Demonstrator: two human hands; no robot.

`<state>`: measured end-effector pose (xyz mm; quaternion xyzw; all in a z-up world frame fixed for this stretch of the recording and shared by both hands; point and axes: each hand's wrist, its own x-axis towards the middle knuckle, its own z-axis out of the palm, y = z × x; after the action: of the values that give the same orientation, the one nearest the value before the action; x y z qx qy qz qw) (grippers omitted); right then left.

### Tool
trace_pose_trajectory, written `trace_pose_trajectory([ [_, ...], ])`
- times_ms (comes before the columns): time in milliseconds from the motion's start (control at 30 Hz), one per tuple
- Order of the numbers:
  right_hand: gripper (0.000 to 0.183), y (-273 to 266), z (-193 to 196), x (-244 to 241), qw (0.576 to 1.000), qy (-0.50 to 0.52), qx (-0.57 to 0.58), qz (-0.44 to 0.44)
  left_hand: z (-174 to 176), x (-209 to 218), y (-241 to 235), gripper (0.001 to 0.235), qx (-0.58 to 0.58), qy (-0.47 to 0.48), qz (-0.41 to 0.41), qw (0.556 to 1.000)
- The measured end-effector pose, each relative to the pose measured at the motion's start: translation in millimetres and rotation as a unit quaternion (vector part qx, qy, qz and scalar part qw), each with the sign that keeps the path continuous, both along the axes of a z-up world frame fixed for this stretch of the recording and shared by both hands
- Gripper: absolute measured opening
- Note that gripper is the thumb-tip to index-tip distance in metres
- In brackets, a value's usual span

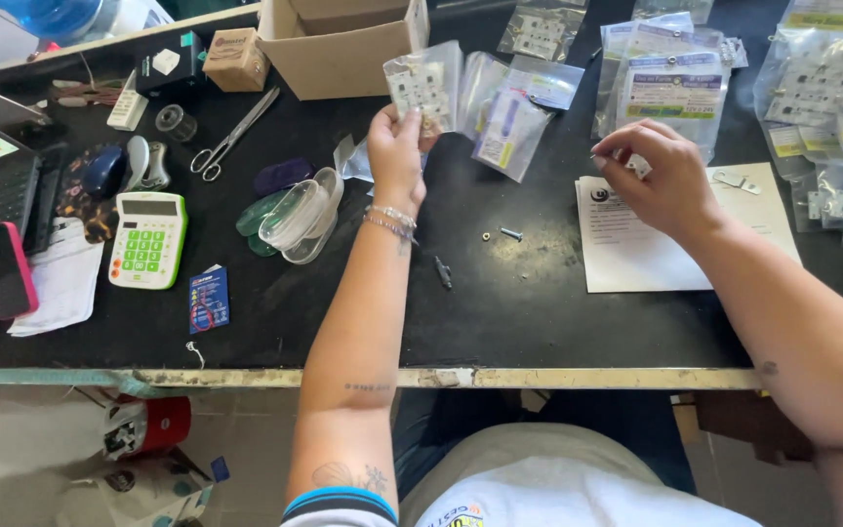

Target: The person sorts small plastic bags containing electronic components on a cluttered workbench. They pick up each bag, briefly inspect it, and place it into a growing stack. The person also handles a printed document and a small metal clip during the process.

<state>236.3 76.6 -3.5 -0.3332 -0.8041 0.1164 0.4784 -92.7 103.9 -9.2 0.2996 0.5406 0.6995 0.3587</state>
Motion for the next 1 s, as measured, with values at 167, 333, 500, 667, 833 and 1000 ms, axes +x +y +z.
trace_pose_trajectory([
  [167, 0.021, -25.3, 23.1, -14.5, 0.96, 0.053, -0.265, 0.07, 47.9, 59.8, -63.9, 0.022, 0.124, -0.161, -0.078, 0.976],
  [333, 0.047, -30.5, 7.0, -19.4, 0.802, 0.228, -0.469, 0.291, 27.2, 103.4, -83.9, 0.043, 0.159, -0.209, -0.268, 0.927],
  [500, 0.04, -15.8, -4.5, -8.2, 0.761, 0.354, -0.461, 0.289, 14.3, 107.7, -97.8, 0.066, 0.049, 0.049, -0.291, 0.954],
  [667, 0.021, -18.6, 4.8, -10.3, 0.747, 0.414, -0.457, 0.248, 34.4, 111.2, -111.0, 0.066, 0.019, 0.283, -0.308, 0.908],
  [833, 0.019, -37.5, 43.8, -14.9, 0.772, 0.376, -0.437, 0.267, 48.5, 110.2, -115.0, 0.035, 0.109, 0.367, -0.321, 0.866],
  [1000, 0.018, -22.7, 12.2, -1.6, 0.843, 0.233, -0.429, 0.228, -5.5, 72.3, -83.7, 0.024, 0.229, 0.323, -0.296, 0.869],
])
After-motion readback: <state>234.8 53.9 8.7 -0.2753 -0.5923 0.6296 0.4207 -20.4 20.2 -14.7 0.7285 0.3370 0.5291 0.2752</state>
